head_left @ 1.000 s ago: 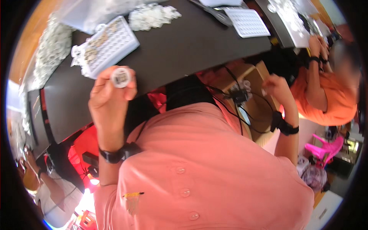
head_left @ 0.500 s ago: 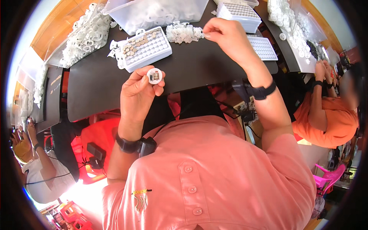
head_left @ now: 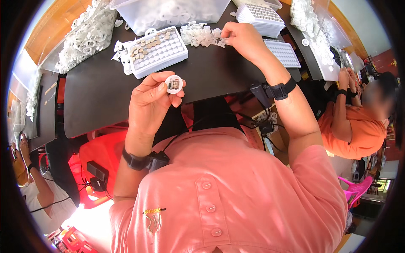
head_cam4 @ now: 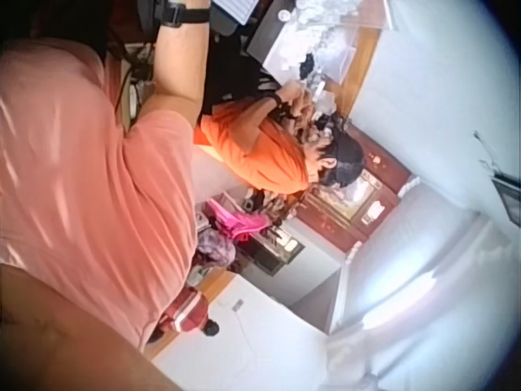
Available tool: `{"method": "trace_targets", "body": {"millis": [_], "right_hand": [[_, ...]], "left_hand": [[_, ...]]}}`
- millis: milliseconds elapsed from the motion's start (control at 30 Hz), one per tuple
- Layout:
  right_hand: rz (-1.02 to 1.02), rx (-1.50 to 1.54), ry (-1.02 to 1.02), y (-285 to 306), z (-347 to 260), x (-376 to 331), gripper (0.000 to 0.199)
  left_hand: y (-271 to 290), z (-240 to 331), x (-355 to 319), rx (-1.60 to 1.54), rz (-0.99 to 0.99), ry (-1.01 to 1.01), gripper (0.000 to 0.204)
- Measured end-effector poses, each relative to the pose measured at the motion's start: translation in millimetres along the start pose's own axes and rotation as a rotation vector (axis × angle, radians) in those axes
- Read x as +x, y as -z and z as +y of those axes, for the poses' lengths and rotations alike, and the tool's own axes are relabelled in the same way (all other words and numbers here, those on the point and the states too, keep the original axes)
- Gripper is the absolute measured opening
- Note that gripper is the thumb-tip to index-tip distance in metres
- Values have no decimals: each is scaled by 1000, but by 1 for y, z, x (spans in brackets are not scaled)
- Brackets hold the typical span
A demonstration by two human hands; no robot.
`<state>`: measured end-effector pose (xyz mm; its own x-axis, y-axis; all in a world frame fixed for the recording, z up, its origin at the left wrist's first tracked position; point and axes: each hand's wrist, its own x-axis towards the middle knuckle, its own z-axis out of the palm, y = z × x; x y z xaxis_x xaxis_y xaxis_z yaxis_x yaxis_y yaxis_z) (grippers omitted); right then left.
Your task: Assembling small plastic components into white circular housings at a workstation.
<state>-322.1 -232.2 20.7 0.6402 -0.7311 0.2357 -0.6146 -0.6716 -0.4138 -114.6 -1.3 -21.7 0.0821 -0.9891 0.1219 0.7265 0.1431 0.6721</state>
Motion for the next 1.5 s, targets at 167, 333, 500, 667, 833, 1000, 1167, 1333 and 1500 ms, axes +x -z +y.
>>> {"method": "trace_targets", "body": {"millis": [167,333,500,667,833,1000,1167,1333,1500], "right_hand": [[77,14,-10,-1,7,-11,12],[86,-162,73,-3,-5,-25,10],[99,18,133,6,5,-42,9],[363,-352,86,-6,-8,-54,13],[384,-548,47,-28,-17,-52,21],[328,-245,14,-22,-13,-50,16],[293,218,17,-21,-36,-55,9],[123,805,182,-13,-105,-63,6],[126,650,293,-27,-121,-61,5]], "left_hand": [[2,0,-1,54,-21,7,29],[1,-1,-1,54,-21,-2,30],[3,0,-1,92,-34,-8,32],[1,1,-1,65,-34,12,30],[-2,2,-1,35,-14,16,28],[2,1,0,-31,-16,32,28],[2,1,2,-15,-4,22,28],[-1,1,2,26,31,-7,27],[-1,0,3,18,54,-6,28]]}}
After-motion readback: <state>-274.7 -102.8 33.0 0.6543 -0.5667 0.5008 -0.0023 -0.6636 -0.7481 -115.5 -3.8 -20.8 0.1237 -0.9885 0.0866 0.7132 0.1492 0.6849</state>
